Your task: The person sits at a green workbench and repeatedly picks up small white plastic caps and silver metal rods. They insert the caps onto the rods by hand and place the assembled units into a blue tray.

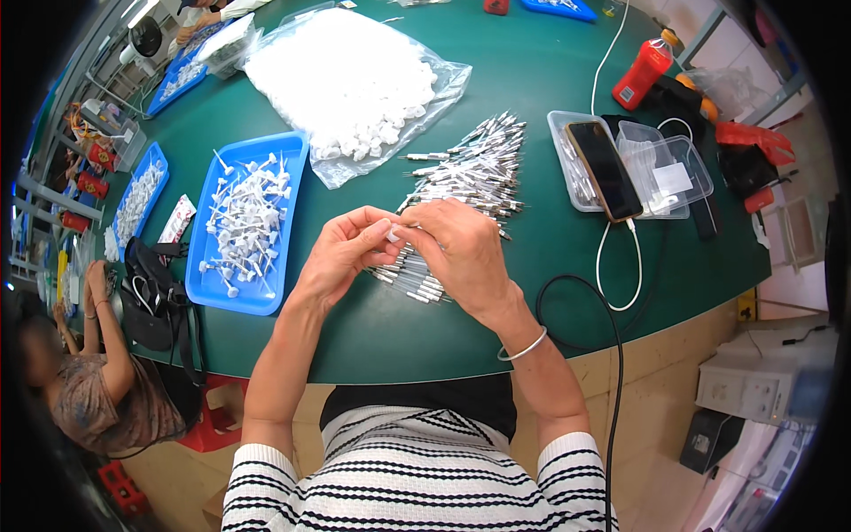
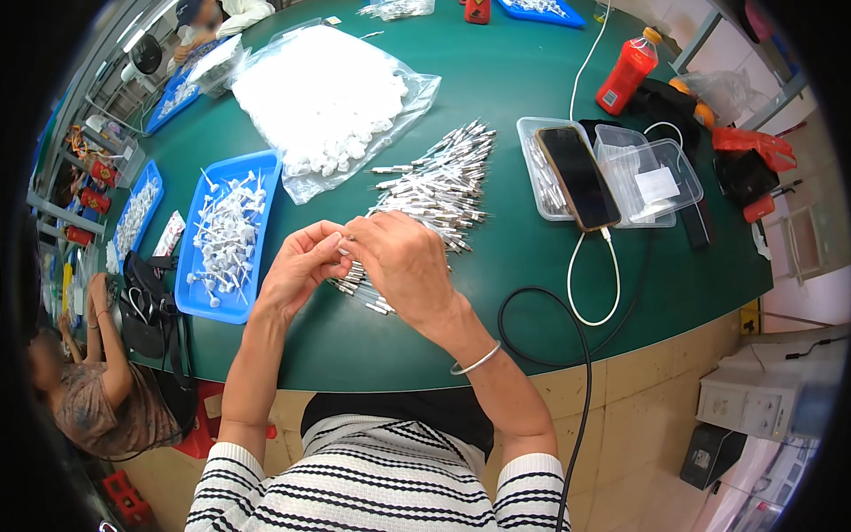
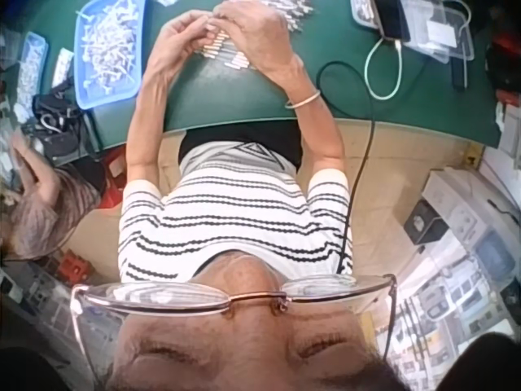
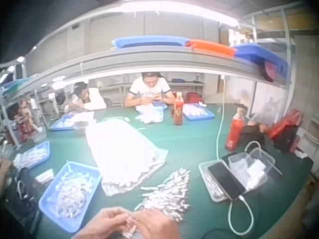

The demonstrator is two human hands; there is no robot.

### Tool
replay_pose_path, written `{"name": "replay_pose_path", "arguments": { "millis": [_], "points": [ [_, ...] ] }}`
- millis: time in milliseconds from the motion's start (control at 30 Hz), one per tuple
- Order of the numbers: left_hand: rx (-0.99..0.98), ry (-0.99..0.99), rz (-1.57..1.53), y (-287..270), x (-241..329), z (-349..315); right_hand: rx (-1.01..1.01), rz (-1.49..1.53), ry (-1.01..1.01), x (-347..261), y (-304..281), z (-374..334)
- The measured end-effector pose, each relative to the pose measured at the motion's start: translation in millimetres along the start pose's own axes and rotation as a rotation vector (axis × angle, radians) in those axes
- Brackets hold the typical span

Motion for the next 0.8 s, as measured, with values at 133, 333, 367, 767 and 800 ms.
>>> {"name": "replay_pose_path", "arguments": {
  "millis": [133, 333, 367, 767, 800],
  "points": [
    [-0.002, -0.004, -0.012, 0.7, -0.5, 0.8, 0.046, 0.002, -0.018, 0.8, 1.8, -0.9],
    [-0.019, -0.02, -0.02, 0.6, 0.4, 0.1, 0.06, 0.006, -0.045, 0.3, 2.0, -1.1],
    [-0.018, -0.02, -0.021, 0.6, 0.4, -0.2, 0.059, 0.007, -0.049, 0.3, 2.2, -1.1],
    [-0.018, -0.021, -0.019, 0.0, 0.3, -0.1, 0.046, -0.025, -0.079, -2.5, 1.1, -0.8],
    [-0.019, -0.024, -0.017, -0.2, 0.2, 0.1, 0.045, -0.031, -0.084, -2.5, 1.1, -1.0]
  ]
}}
Point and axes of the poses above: each hand's wrist, its own z-axis towards the middle knuckle, its own y-axis out of the palm, x = y × z, the point moved 3 cm from there along z, towards the middle knuckle, and after that the axes turned 4 degrees about -y, right-handed, at the moved point
